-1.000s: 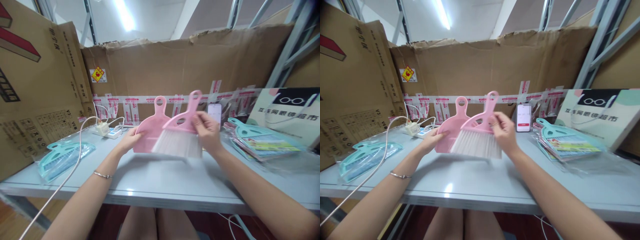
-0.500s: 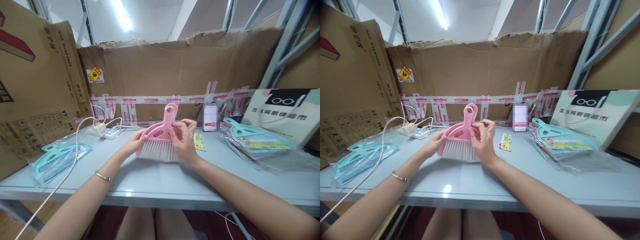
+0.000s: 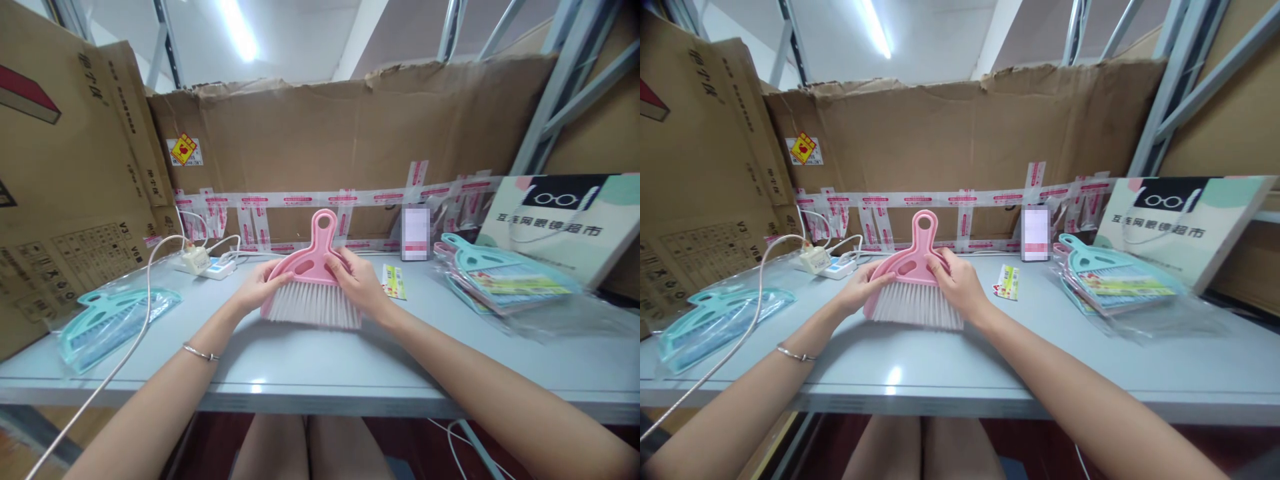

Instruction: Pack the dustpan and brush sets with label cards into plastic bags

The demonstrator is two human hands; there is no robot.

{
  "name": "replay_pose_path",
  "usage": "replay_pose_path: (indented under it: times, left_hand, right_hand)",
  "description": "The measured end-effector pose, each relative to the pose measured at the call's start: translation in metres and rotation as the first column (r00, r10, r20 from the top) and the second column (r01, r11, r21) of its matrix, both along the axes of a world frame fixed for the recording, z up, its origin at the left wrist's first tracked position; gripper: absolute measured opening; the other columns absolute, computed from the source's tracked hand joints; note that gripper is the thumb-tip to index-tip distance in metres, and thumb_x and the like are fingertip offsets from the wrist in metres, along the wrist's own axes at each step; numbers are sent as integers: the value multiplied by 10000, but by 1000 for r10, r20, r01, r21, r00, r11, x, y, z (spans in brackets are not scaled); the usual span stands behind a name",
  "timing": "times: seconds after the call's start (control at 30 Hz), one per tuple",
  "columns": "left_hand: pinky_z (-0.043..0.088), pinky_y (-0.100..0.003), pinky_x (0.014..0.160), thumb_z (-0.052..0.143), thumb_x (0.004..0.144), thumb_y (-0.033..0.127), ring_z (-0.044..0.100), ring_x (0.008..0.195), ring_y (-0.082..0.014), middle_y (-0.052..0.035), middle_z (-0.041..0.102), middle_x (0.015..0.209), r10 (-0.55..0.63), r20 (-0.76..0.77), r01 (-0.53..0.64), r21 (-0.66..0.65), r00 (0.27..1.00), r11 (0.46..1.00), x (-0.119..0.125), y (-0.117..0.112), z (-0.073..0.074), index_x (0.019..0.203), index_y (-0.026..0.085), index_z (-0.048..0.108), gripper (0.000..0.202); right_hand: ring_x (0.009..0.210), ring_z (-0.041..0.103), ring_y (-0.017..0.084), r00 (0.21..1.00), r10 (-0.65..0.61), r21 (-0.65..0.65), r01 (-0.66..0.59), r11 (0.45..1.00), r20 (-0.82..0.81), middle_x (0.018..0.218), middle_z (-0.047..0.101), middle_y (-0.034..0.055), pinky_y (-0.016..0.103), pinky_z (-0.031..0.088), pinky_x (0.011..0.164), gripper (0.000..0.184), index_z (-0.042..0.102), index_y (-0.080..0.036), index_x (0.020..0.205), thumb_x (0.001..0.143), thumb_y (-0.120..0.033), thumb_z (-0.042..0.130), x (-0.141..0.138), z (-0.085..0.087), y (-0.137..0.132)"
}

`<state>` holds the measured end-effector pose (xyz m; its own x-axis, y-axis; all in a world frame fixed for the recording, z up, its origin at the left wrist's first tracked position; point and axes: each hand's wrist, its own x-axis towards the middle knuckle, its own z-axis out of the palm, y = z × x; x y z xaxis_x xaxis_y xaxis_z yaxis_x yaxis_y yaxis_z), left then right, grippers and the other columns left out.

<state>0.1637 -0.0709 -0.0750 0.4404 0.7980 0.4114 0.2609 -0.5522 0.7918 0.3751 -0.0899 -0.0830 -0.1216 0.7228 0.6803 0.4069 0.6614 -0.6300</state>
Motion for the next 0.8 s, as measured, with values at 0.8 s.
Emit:
replay_pose_path:
  times: [0.8]
  left_hand:
    - [262, -213, 528, 493, 824, 434, 320, 542, -83, 52, 368, 556, 259, -188, -180, 356, 947, 917, 26, -13, 23, 604, 157, 476, 354]
  right_hand:
    - [611, 509, 122, 995, 29, 32, -32, 999, 97, 658, 577, -16, 230, 337, 593, 314, 530, -196, 722, 896, -432, 415, -13, 8, -2]
